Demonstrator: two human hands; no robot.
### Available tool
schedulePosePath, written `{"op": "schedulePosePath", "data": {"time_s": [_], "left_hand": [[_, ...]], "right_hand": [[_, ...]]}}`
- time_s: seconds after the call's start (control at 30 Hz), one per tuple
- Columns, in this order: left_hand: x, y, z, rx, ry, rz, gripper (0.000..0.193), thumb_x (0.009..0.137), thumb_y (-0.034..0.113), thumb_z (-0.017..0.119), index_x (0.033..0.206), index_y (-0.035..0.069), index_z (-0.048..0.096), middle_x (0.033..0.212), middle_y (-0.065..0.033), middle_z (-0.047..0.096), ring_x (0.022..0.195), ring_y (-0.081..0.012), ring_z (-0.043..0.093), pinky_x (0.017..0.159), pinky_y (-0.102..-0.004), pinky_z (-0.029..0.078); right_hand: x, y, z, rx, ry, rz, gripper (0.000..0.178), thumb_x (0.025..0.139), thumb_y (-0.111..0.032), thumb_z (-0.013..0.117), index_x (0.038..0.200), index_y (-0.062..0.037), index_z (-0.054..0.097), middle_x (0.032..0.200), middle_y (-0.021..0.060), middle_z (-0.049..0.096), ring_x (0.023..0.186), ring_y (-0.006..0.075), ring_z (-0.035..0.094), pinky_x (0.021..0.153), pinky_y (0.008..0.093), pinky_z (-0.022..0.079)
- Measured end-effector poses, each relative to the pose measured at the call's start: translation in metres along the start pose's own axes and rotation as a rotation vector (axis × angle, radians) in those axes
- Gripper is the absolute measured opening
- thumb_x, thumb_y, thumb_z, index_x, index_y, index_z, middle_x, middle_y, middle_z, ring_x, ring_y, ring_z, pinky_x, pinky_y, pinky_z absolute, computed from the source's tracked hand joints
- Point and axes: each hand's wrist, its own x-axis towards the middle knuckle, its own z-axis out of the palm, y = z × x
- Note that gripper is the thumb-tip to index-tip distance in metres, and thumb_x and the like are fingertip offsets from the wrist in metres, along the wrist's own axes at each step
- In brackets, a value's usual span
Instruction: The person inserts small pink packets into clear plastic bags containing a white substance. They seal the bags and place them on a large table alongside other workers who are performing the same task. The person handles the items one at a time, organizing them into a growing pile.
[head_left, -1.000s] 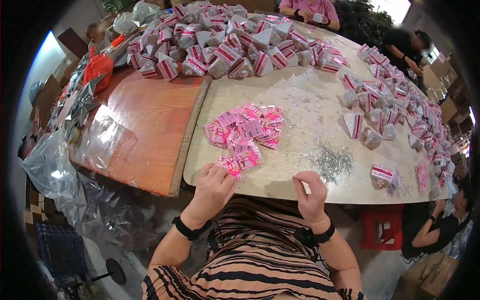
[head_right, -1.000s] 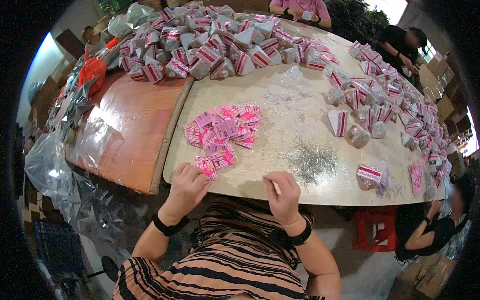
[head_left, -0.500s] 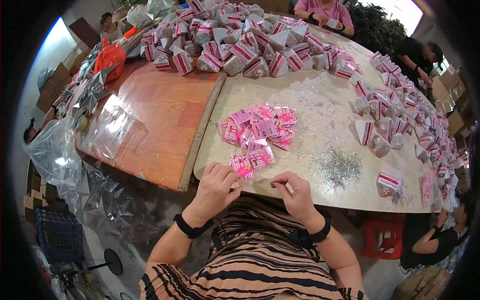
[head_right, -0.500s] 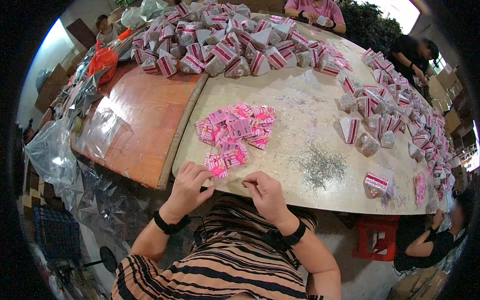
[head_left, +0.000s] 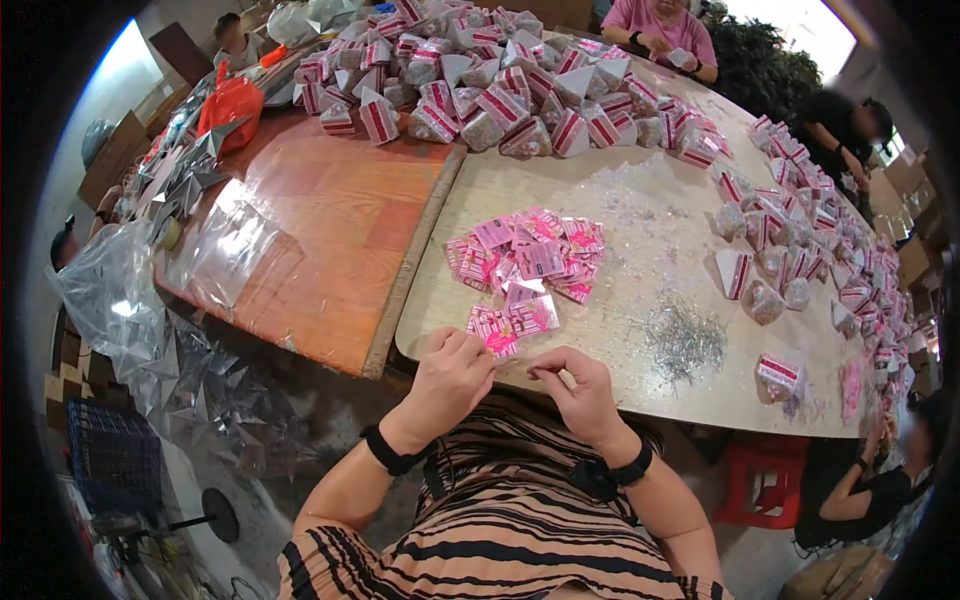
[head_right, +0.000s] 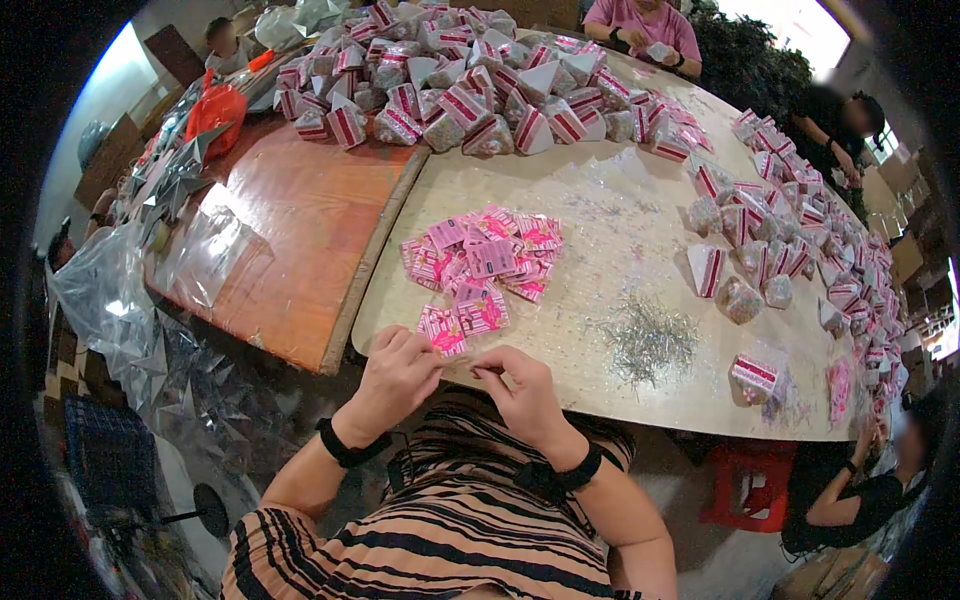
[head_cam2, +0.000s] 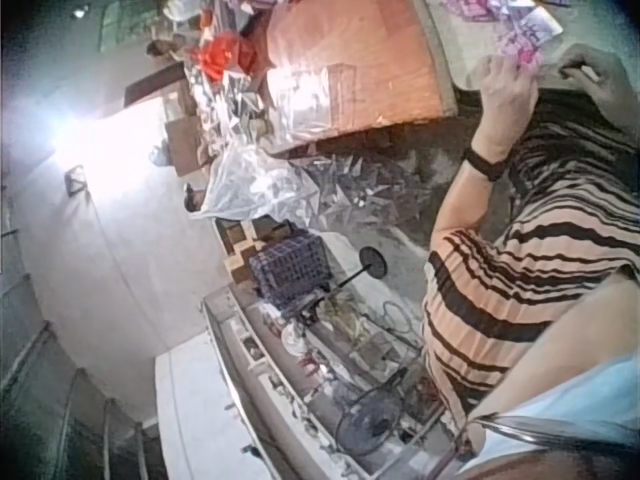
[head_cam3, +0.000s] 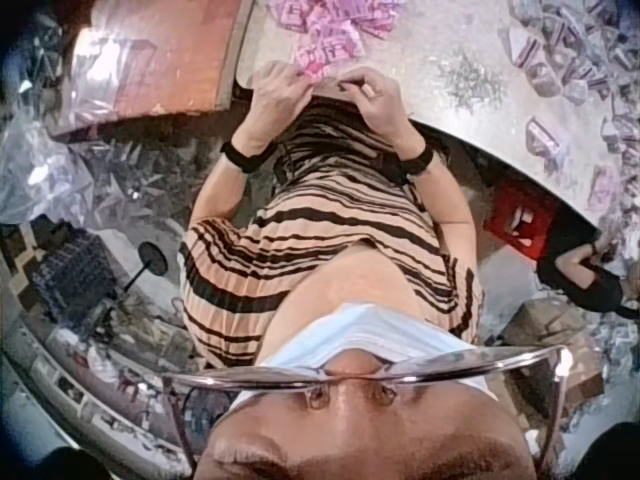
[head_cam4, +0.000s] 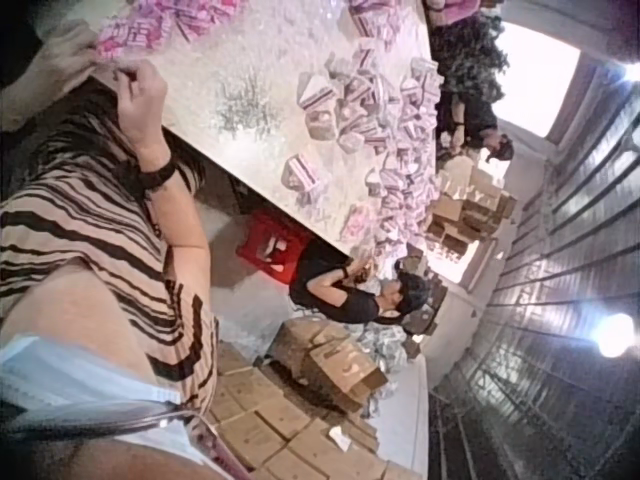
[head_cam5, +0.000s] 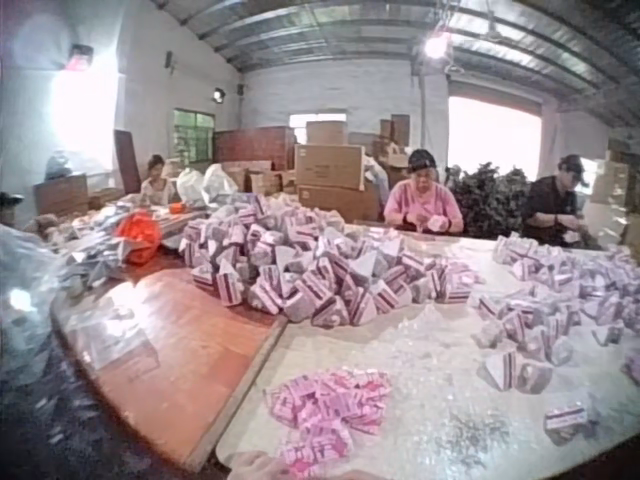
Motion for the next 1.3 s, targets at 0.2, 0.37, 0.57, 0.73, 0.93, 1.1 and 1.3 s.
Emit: {"op": "schedulePosePath", "data": {"time_s": [0.2,0.37,0.57,0.73,0.93,1.1,1.3], "left_hand": [[0.009,0.002,-0.002,-0.203,0.107,-0.196,0.011,0.066,0.005,0.07,0.073,0.004,0.062,0.078,-0.0089,0.057,0.079,-0.026,0.055,0.075,-0.0353,0.041],[0.016,0.003,-0.004,-0.253,0.121,-0.191,0.011,0.066,0.004,0.07,0.074,0.004,0.063,0.078,-0.0095,0.058,0.079,-0.0266,0.056,0.076,-0.0353,0.04],[0.021,0.01,-0.005,-0.476,0.107,-0.358,0.011,0.072,0.006,0.069,0.079,0.002,0.062,0.08,-0.009,0.058,0.074,-0.0243,0.057,0.07,-0.0344,0.044],[0.029,0.002,-0.001,-0.767,0.108,-0.465,0.007,0.078,0.0,0.064,0.084,-0.002,0.062,0.08,-0.0073,0.061,0.071,-0.0145,0.057,0.064,-0.0275,0.046],[0.049,0.012,-0.013,-0.772,0.065,-0.458,0.007,0.078,0.0,0.064,0.084,-0.003,0.062,0.072,-0.0087,0.06,0.065,-0.0144,0.057,0.056,-0.0272,0.045],[0.055,0.017,-0.005,-0.592,0.139,-0.387,0.008,0.077,0.004,0.066,0.08,-0.002,0.063,0.067,-0.0121,0.056,0.06,-0.0197,0.055,0.054,-0.0311,0.042],[0.068,0.01,-0.018,-0.349,0.024,0.004,0.009,0.072,0.004,0.067,0.08,0.003,0.064,0.074,-0.0101,0.057,0.074,-0.0271,0.055,0.067,-0.0355,0.043]], "right_hand": [[-0.003,0.003,-0.003,-0.073,0.048,-0.045,0.009,0.079,0.003,0.058,0.088,0.0021,0.058,0.081,0.0132,0.062,0.073,0.0229,0.061,0.068,0.0287,0.048],[0.004,-0.002,0.006,-0.167,0.145,-0.069,0.008,0.081,0.005,0.058,0.088,0.0024,0.06,0.08,0.0101,0.063,0.073,0.0166,0.061,0.069,0.0264,0.047],[0.016,-0.002,0.014,-0.078,0.276,-0.176,0.01,0.079,0.006,0.057,0.088,0.001,0.058,0.082,0.0137,0.061,0.074,0.0245,0.061,0.068,0.0293,0.048],[0.019,-0.004,0.014,-0.03,0.271,-0.204,0.011,0.08,0.006,0.057,0.089,0.0015,0.059,0.082,0.0122,0.062,0.075,0.0195,0.061,0.07,0.0282,0.048],[0.024,-0.008,0.014,0.417,0.343,-0.002,0.011,0.084,0.001,0.059,0.094,0.0018,0.062,0.085,0.0056,0.064,0.07,0.0105,0.059,0.064,0.0236,0.048],[0.028,-0.007,0.002,0.623,0.191,0.225,0.012,0.087,-0.004,0.059,0.098,0.0008,0.063,0.082,0.006,0.064,0.063,0.0086,0.059,0.054,0.0223,0.046],[0.03,-0.011,-0.009,0.762,0.136,0.377,0.011,0.089,-0.007,0.056,0.085,0.0017,0.059,0.075,0.0105,0.064,0.061,0.0158,0.061,0.056,0.0268,0.05]]}}
